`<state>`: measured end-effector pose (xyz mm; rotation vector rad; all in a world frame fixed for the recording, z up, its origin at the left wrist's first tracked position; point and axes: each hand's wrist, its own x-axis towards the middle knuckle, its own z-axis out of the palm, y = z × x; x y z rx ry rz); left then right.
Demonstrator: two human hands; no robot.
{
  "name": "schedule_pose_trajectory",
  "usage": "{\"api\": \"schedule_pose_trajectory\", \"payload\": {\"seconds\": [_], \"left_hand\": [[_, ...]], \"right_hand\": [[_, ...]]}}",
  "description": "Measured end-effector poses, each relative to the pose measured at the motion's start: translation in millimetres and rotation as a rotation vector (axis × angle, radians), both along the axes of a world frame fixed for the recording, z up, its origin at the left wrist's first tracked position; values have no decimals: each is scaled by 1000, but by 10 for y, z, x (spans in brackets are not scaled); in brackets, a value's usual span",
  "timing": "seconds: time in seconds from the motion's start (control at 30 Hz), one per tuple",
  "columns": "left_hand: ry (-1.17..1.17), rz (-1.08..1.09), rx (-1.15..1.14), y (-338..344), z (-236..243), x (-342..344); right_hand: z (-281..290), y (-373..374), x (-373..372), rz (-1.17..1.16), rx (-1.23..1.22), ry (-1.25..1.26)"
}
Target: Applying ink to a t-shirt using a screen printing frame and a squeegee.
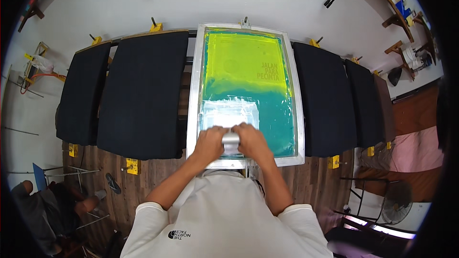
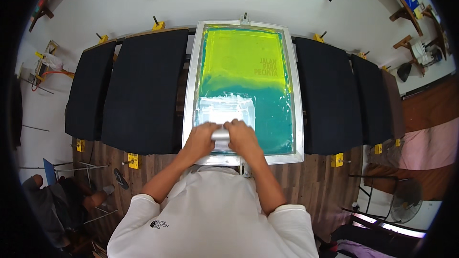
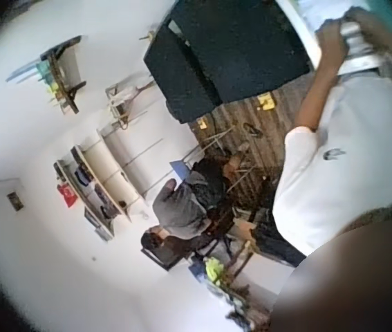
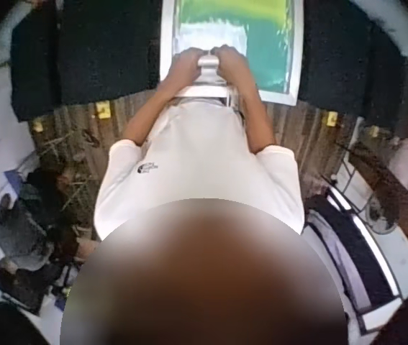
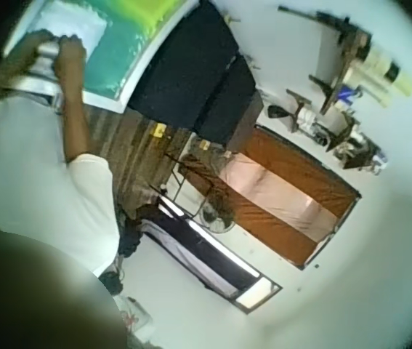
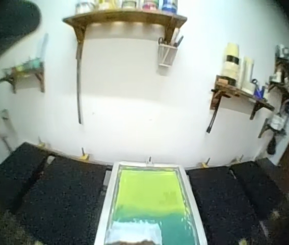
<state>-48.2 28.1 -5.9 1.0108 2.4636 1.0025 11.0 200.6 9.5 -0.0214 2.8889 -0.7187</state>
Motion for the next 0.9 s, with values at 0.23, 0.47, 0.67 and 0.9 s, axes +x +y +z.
{"api": "schedule_pose_trajectory", "payload": {"seconds": [0.23,0.47,0.67,0.9], "left_hand": [[276,42,-8,7,-451,139],[-17,-42,-16,23,107,69],[143,19,54,201,-182,-305],[211,-42,-11,-171,-187,457]], "right_hand": [[-299,-80,135,-59,11,126],[43,4,65,-8,35,-88],[-244,126,-304,-92,27,112],[-313,-222,567,-65,43,118]]}}
